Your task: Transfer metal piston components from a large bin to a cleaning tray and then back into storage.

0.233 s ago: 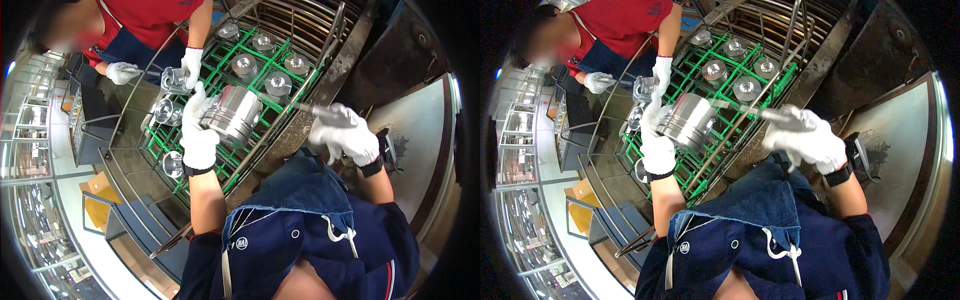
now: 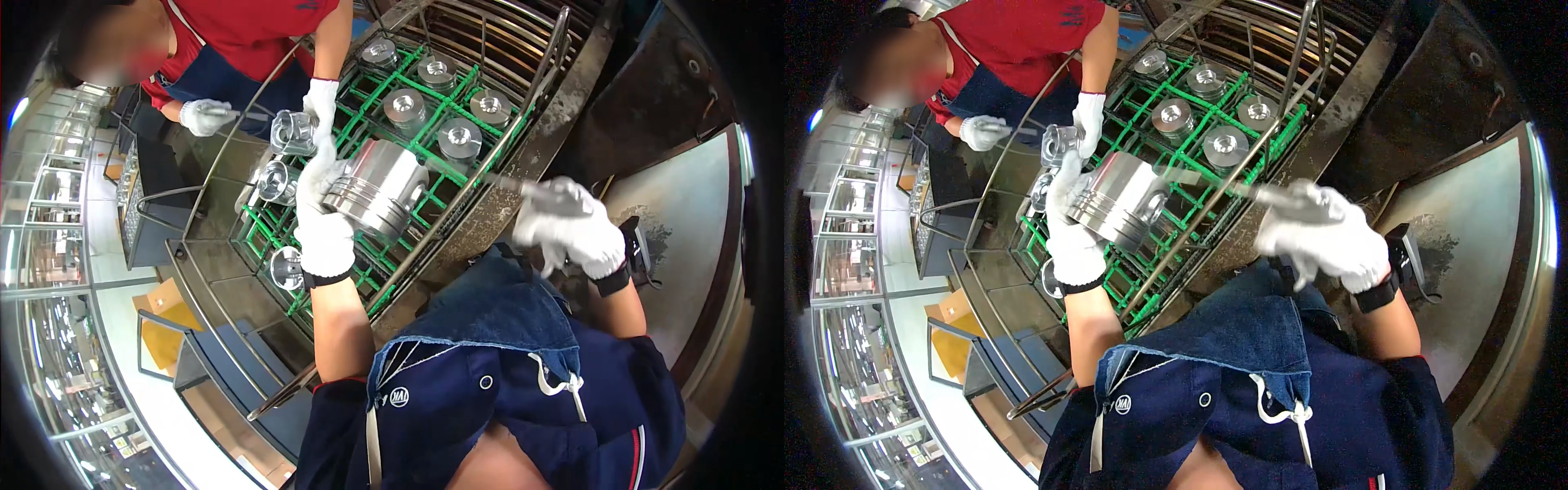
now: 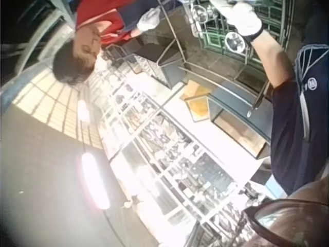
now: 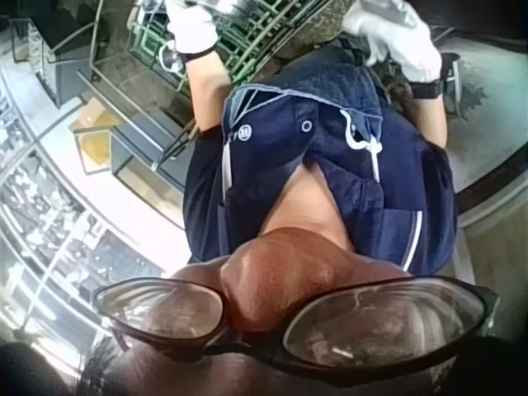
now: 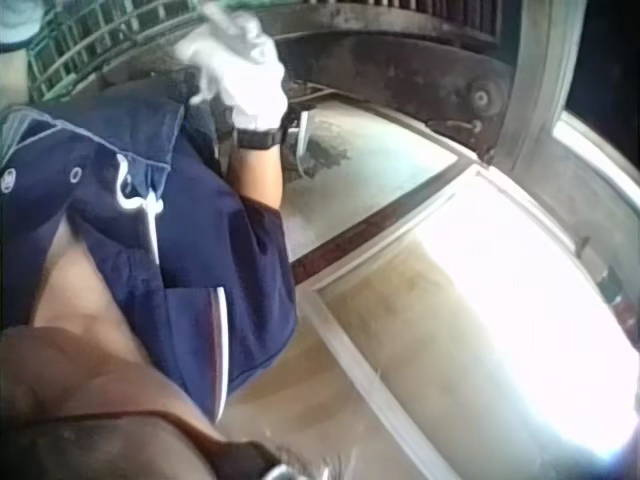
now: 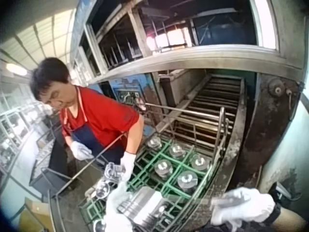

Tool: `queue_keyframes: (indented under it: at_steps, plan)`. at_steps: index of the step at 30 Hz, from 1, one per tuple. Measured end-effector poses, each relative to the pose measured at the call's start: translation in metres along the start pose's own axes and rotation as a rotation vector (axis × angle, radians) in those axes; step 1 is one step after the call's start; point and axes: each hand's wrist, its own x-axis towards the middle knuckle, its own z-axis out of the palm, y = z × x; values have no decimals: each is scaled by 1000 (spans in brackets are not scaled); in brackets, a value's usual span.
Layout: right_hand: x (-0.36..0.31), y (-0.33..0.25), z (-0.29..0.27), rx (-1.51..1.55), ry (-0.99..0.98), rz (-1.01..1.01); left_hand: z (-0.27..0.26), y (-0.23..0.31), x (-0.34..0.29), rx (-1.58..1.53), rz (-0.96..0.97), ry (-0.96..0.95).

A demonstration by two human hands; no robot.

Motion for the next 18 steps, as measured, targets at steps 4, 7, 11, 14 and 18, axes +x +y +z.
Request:
queue_keyframes:
  at_steps: [4,7,11,14,18]
  plan:
    - [-10,0,-5,-58,-84,73,22,15,11,-137,-184,123]
    - [-7,9,2,245,127,-109,8,8,3,-92,1,85]
    - [-6,8,-4,80,-152,-54,12,4,-1,-274,-81,62]
    - [4,12,1,2,-140,28,6,-8,-3,-459,-78,166]
    - [-3,-18,15,-328,-165,216,-8,-27,-3,176,99,-71]
